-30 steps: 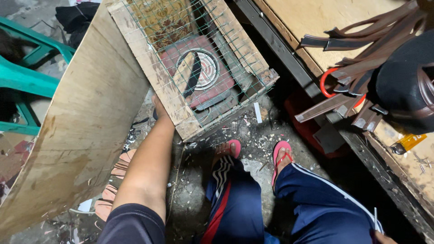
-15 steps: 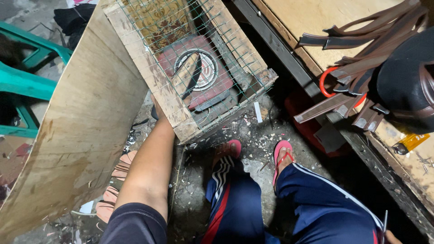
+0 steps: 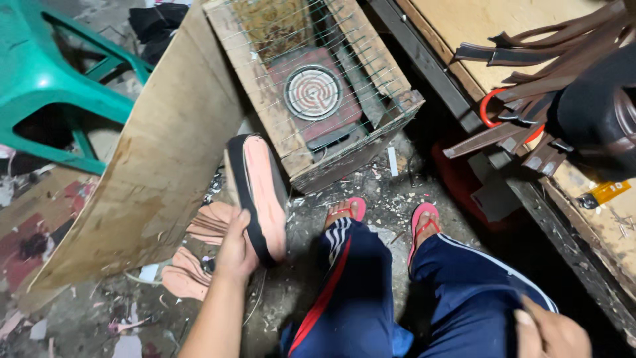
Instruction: The person sits on the floor of a shoemaking workshop and lasts a black shoe upper over a wooden last. They pull and tuck the upper edges with pliers, hammer the material to shape it, apply adhesive with a small stick, and press the upper against the insole while turning the shoe.
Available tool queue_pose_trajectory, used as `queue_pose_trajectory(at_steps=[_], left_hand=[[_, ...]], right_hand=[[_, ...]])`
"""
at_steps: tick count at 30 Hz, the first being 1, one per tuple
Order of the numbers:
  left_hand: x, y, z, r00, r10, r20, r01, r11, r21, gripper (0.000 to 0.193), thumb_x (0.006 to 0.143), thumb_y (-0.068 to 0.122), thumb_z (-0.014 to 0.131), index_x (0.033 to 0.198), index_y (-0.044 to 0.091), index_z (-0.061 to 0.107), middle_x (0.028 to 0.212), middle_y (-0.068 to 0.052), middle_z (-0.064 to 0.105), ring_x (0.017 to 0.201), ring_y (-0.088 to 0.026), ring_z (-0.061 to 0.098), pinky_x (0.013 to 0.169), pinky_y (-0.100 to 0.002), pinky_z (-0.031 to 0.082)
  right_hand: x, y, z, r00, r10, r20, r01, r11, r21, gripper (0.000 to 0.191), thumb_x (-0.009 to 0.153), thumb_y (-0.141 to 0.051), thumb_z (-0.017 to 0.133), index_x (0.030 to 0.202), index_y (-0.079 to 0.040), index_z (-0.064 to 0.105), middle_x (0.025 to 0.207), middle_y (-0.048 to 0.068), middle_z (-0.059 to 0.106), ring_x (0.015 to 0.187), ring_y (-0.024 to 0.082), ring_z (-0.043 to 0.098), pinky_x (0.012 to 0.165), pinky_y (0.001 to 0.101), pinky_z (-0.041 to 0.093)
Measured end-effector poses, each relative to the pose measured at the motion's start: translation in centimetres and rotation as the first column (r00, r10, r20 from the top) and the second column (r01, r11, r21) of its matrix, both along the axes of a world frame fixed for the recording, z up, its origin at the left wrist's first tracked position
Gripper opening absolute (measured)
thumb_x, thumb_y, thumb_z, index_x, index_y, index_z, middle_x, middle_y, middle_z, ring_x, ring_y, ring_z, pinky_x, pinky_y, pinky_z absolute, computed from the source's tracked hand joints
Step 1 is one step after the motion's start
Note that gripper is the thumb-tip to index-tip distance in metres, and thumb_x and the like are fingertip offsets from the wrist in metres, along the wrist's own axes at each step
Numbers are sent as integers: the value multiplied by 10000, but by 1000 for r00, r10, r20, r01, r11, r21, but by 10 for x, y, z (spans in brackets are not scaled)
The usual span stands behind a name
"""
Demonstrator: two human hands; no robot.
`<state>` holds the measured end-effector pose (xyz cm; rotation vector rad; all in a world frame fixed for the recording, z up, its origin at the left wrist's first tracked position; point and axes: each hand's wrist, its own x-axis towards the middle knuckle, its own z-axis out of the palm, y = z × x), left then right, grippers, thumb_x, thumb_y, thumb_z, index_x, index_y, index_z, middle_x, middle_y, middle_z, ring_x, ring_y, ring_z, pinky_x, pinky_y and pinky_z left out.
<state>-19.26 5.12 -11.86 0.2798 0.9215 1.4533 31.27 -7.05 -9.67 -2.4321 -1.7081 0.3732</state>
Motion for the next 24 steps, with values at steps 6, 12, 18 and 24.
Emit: queue_pose_trajectory(at_steps=[6,12,18,24], left_hand=[[51,-36,17,900,-168,403,98,977,189,702,1046,631,354,1414,55,508,1354,-133,599,1248,-285,610,1077,-440,480],[97,-35,37,813,-393,429,303,916,264,734,1034,674,369,1214,-1,595,1127,-150,684,1040,-278,678,956,-427,533],[108,-38,108,949,-305,-76,307,844,440,575,1077,528,479,1210,-15,612,1100,-118,679,1013,-202,647,956,-364,522],[106,-43,176,701,-151,-697,564,715,412,326,1045,282,541,1031,-14,674,1019,-69,685,960,-116,629,879,-285,508]], right_hand=[[-127,4,74,600,305,-740,-245,950,193,410,971,-159,586,1338,-9,688,997,95,686,874,201,647,789,312,499],[-182,-3,123,365,-267,-892,-98,942,-322,423,923,-202,613,1317,-88,719,835,41,715,532,108,614,461,260,455],[-178,-9,124,255,-211,-944,-91,967,-240,356,944,-164,580,1257,-39,694,741,36,668,436,93,537,399,239,403],[-165,-9,150,146,-213,-966,-88,970,-227,342,940,-142,591,1221,6,718,625,10,566,401,64,426,362,227,318]])
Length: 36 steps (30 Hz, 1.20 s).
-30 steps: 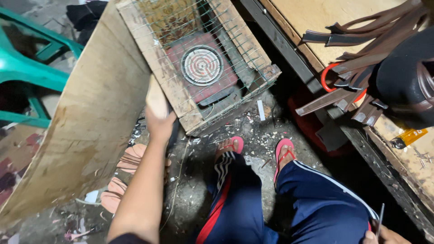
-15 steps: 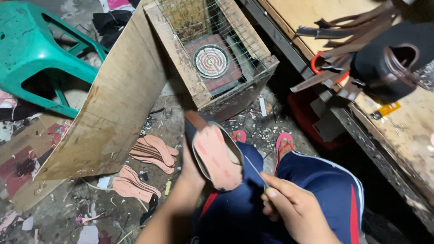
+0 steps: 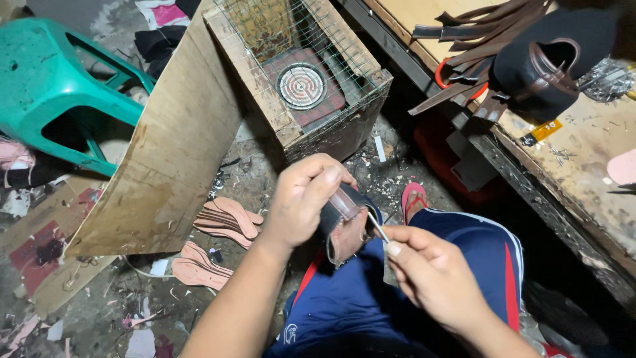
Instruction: The person sits on the floor of a shoemaking workshop and lasts a black shoe upper over a wooden last. They pull and tuck the upper edges with pliers, hammer the material to shape it, apply adhesive with a small stick, and press the upper against the insole while turning the shoe.
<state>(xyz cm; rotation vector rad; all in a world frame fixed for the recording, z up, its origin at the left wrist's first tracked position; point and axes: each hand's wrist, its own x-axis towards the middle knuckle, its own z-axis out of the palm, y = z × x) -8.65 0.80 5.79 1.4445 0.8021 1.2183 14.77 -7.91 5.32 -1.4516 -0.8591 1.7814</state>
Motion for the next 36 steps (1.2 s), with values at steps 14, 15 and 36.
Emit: queue_pose_trajectory(at_steps=[14,15,36], left_hand=[[28,-4,7,986,123,-113,-119,992,48,280,1002,200,541,870,-13,667,810,-34,641,765,-97,620,703,-268,504],[25,-2,8,985,145,-98,-146,989,-5,284,1002,202,539,867,-13,666,798,-35,644,753,-95,609,699,-269,499],[51,-37,15,967,158,-200,-102,959,265,251,1003,164,548,841,10,662,809,-106,619,756,-232,625,729,-360,499]], right_hand=[[32,-18,79,532,132,836,-713,603,358,397,937,-253,641,1311,-136,705,859,61,769,759,246,745,674,337,570],[31,-22,82,607,177,774,-670,638,379,391,941,-240,634,1309,-139,717,877,49,788,777,213,752,696,311,588],[30,-66,22,724,-228,-651,83,966,-245,249,986,-108,445,1081,57,606,523,6,431,289,111,310,253,278,265]])
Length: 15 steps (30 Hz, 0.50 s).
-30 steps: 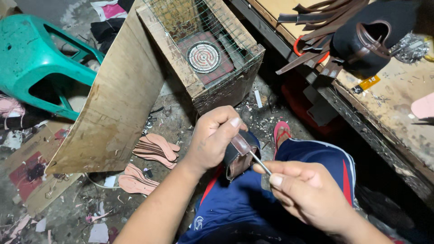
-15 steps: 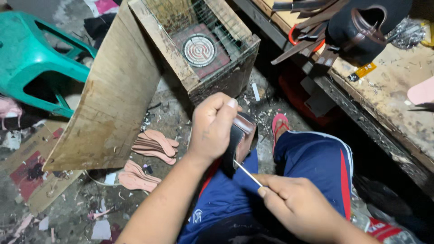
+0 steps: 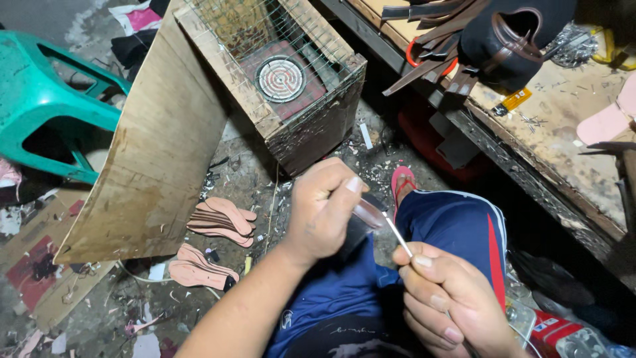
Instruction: The person sits on the floor of a shoemaking workshop and lasts a black shoe upper over a wooden last. They pull and tuck the upper edges with pliers, hammer the material to shape it, apply adhesive with a small stick, and press the upper against the insole while turning the shoe.
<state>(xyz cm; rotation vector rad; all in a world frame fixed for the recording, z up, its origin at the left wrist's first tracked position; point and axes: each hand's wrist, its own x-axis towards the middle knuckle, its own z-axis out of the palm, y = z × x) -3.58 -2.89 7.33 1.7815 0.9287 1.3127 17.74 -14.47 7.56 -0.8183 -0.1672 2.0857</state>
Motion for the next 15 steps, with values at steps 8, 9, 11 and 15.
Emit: queue_pose_trajectory(at_steps=[8,9,11,15], left_hand=[[-41,33,-26,968,26,249,10,990,-140,257,1035,223,562,1190,20,592,1196,-98,589,1132,-185,554,1048,-320,439],[-42,29,-26,983,25,181,-18,999,-44,296,973,208,570,1213,34,571,1247,-98,556,1194,-195,537,1089,-325,417],[-39,21,-24,996,85,23,-87,990,112,422,891,208,644,1259,35,531,1335,-131,497,1284,-246,501,1145,-356,382],[-34,11,-10,954,219,-203,-196,972,128,537,864,173,775,1321,25,535,1405,-192,489,1335,-326,508,1177,-410,386]], right_hand=[[91,68,-2,-340,-249,907,-266,950,161,379,945,-374,627,1161,-75,713,850,147,719,756,276,688,744,438,533],[115,91,-8,-342,-349,873,-331,914,236,357,978,-345,630,1092,-16,712,873,203,703,821,350,679,793,464,526],[156,129,-24,-528,-319,787,-319,933,164,332,977,-276,635,1110,24,684,959,309,677,966,482,657,853,527,507],[189,173,-36,-664,-290,689,-303,947,106,352,921,-183,589,1179,39,677,999,372,667,987,528,643,921,549,507]])
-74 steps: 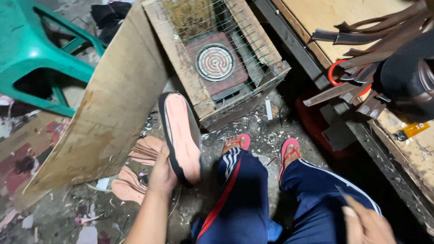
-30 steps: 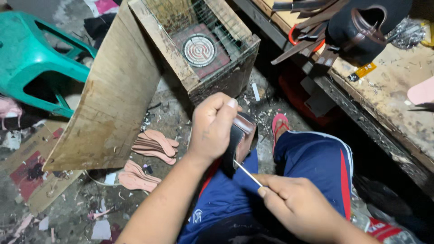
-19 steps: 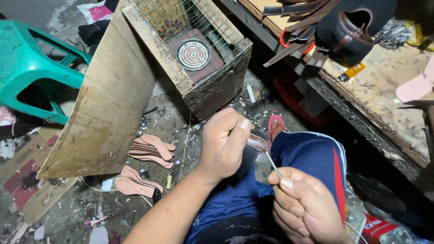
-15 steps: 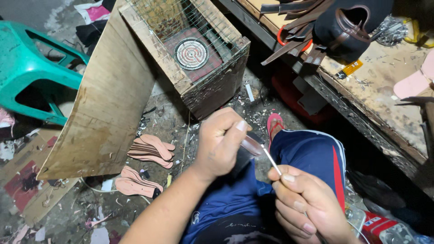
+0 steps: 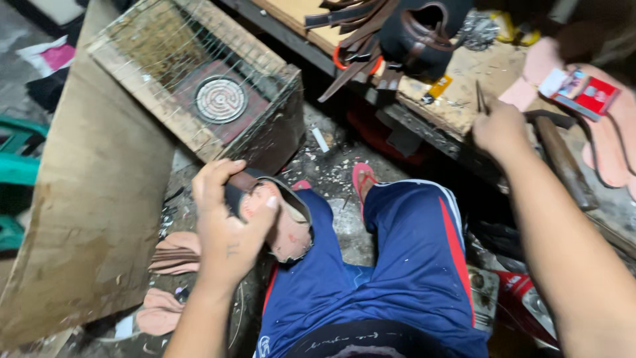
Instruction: The person sits on the floor of a shoemaking workshop and lasts a black shoe upper over a wooden last. They pull and tuck the upper edges with pliers, hammer the material to shape it, apply adhesive with a small stick, and press the upper against the insole while turning the shoe.
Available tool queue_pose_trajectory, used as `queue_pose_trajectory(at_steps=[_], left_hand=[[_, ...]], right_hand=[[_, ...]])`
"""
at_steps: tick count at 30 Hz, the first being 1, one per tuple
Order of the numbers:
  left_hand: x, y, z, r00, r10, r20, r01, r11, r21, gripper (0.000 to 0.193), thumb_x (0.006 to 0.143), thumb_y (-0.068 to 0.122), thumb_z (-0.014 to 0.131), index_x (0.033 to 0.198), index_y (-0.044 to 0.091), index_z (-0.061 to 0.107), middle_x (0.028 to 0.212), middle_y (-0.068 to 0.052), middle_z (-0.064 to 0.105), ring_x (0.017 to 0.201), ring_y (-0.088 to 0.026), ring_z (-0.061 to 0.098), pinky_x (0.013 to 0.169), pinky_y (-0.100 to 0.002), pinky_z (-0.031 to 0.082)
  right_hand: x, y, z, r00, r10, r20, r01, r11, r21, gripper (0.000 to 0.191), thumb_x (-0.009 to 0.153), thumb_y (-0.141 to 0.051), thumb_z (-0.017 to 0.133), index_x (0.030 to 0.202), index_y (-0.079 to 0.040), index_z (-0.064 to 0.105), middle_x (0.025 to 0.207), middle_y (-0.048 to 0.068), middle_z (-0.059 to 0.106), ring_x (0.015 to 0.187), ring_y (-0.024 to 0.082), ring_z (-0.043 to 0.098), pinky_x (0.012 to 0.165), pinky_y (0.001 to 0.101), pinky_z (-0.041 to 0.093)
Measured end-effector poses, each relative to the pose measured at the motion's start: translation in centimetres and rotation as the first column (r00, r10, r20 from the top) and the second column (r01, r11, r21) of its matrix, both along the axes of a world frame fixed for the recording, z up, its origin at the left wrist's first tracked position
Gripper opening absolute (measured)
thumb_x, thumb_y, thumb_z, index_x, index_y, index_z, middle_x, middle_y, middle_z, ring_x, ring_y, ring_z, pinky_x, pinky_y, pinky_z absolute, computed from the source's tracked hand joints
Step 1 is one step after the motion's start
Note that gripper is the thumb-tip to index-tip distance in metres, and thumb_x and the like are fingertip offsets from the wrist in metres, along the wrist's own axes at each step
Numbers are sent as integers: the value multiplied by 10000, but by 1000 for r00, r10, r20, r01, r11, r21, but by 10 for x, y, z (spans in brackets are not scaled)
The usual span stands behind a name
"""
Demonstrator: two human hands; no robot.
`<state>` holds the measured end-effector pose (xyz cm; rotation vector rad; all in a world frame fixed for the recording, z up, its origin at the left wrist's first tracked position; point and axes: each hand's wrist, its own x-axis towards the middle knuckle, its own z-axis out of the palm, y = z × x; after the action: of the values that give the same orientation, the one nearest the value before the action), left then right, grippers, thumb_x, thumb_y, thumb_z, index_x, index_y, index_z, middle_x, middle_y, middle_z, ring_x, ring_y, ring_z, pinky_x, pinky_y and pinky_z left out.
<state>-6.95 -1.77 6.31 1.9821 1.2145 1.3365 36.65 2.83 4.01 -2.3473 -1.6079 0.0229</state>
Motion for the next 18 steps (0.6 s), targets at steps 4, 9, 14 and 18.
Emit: queue_pose_trajectory(at_steps=[4,9,14,18], left_hand=[[1,1,10,999,-26,24,28,998,-62,524,868,136,774,1335,45,554,1491,-202,499,1378,-338,518,1199,-429,388],[6,2,8,982,-179,64,180,984,-11,563,814,108,798,1322,119,557,1529,-188,481,1410,-329,511,1221,-430,393],[5,7,6,971,-233,58,235,972,-29,601,806,91,812,1330,142,524,1552,-182,457,1420,-331,504,1231,-434,387],[6,10,8,973,-225,47,226,974,-15,611,794,96,811,1324,134,508,1553,-186,447,1427,-336,498,1219,-431,393]], right_hand=[[-7,2,3,993,5,120,-13,997,72,425,886,-207,647,1180,100,660,1047,387,626,1024,529,597,958,510,502],[15,-48,10,944,-87,318,11,973,232,393,928,-276,689,1242,-40,705,1258,201,630,1250,426,605,1041,523,490],[69,-89,4,920,-238,313,303,936,-178,606,786,-434,800,1265,-72,725,1142,295,640,1002,471,633,804,562,521],[87,-110,-2,951,-157,268,168,986,-17,420,931,-349,774,1213,-39,754,1068,300,681,1047,444,664,927,519,533]])
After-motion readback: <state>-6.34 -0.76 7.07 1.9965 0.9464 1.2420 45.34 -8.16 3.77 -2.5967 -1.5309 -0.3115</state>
